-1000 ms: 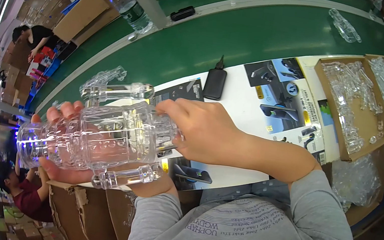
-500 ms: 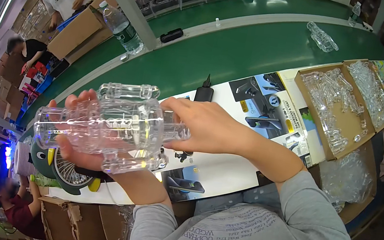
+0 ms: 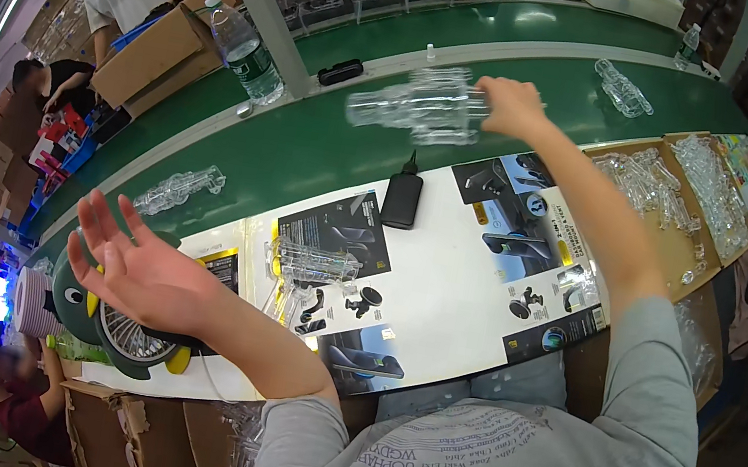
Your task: Assembling and gluing plastic housing components on a manufacturing assembly line.
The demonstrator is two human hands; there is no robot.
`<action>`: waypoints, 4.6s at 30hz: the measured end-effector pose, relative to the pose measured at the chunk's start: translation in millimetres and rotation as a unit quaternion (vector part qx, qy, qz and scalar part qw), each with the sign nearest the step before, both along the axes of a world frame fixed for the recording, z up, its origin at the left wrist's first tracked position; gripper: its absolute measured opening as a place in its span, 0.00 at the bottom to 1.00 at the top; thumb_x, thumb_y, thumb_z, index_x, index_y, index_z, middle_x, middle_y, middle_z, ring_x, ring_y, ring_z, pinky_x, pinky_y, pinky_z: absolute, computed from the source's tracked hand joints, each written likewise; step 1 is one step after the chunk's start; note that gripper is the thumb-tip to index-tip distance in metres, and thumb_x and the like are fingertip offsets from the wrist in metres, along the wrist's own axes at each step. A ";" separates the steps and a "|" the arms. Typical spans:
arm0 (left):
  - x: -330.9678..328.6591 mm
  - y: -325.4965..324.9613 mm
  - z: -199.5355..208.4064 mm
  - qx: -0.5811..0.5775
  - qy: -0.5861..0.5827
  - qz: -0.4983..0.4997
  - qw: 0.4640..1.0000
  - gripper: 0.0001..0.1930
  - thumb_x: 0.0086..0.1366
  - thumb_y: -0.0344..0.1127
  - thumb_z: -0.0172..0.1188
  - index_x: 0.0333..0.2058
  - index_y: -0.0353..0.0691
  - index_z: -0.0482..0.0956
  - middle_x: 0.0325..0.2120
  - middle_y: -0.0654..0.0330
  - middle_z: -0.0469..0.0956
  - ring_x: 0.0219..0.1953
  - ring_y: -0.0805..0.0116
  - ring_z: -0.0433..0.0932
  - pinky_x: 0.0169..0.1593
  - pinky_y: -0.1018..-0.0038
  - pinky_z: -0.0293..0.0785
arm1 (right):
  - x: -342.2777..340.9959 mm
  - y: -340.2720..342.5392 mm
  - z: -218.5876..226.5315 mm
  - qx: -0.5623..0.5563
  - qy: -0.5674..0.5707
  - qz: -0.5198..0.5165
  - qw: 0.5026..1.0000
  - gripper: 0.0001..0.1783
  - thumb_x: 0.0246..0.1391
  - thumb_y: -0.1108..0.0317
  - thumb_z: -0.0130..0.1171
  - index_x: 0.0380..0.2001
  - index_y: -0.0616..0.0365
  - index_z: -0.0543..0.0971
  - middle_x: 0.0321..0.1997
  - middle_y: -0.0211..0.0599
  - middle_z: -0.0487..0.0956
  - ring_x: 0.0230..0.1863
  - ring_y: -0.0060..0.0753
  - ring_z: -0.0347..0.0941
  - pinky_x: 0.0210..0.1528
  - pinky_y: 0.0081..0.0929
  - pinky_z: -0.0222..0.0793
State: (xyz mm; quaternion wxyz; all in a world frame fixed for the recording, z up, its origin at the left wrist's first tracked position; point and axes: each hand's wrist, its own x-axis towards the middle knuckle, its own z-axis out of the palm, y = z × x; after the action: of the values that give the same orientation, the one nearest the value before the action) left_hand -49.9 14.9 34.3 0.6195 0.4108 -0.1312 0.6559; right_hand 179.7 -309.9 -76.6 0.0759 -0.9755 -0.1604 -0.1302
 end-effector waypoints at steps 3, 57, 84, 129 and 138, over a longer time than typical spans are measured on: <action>1.2 -5.3 0.9 0.006 0.000 -0.005 1.000 0.17 0.57 0.31 0.47 0.46 0.37 0.63 0.48 0.44 0.67 0.52 0.52 0.66 0.55 0.60 0.60 | 29.4 -40.2 -14.2 -0.059 0.003 -0.042 0.997 0.28 0.25 0.67 0.63 0.40 0.47 0.73 0.35 0.29 0.77 0.40 0.36 0.74 0.44 0.38 0.63; 32.2 -20.6 -108.8 0.422 0.439 -0.041 0.792 0.08 0.56 0.28 0.58 0.35 0.39 0.72 0.46 0.50 0.68 0.52 0.53 0.67 0.53 0.68 0.64 | -135.8 39.3 -60.4 0.731 0.053 0.100 0.673 0.21 0.56 0.54 0.53 0.48 0.54 0.71 0.28 0.23 0.70 0.28 0.15 0.65 0.32 0.13 0.64; 34.9 -45.3 -163.1 -0.039 0.415 -0.460 0.784 0.21 0.62 0.36 0.51 0.51 0.37 0.60 0.43 0.45 0.72 0.45 0.56 0.74 0.47 0.67 0.70 | -144.9 21.3 -55.1 0.745 0.188 -0.022 0.640 0.20 0.51 0.59 0.57 0.45 0.57 0.71 0.35 0.32 0.75 0.25 0.21 0.71 0.26 0.18 0.65; 29.3 -71.7 -166.9 0.332 0.455 -0.142 0.814 0.27 0.49 0.30 0.66 0.49 0.36 0.69 0.45 0.55 0.73 0.48 0.64 0.72 0.52 0.71 0.67 | -164.7 30.0 -39.3 0.760 0.269 0.124 0.578 0.23 0.50 0.62 0.53 0.49 0.58 0.69 0.33 0.34 0.75 0.25 0.18 0.71 0.19 0.15 0.63; 29.5 -72.7 -166.1 0.345 0.455 -0.129 0.811 0.25 0.49 0.30 0.65 0.48 0.37 0.69 0.44 0.56 0.73 0.47 0.64 0.72 0.51 0.71 0.68 | -163.2 28.8 -39.7 0.763 0.264 0.121 0.577 0.22 0.50 0.61 0.53 0.48 0.58 0.70 0.32 0.34 0.75 0.25 0.17 0.71 0.19 0.14 0.63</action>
State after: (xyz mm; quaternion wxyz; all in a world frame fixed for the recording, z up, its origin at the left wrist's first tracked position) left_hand -20.4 -57.8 -131.8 0.5049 0.8283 -0.1043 0.2194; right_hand 16.5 -281.2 -116.3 0.8467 -0.5196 -0.0916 0.0692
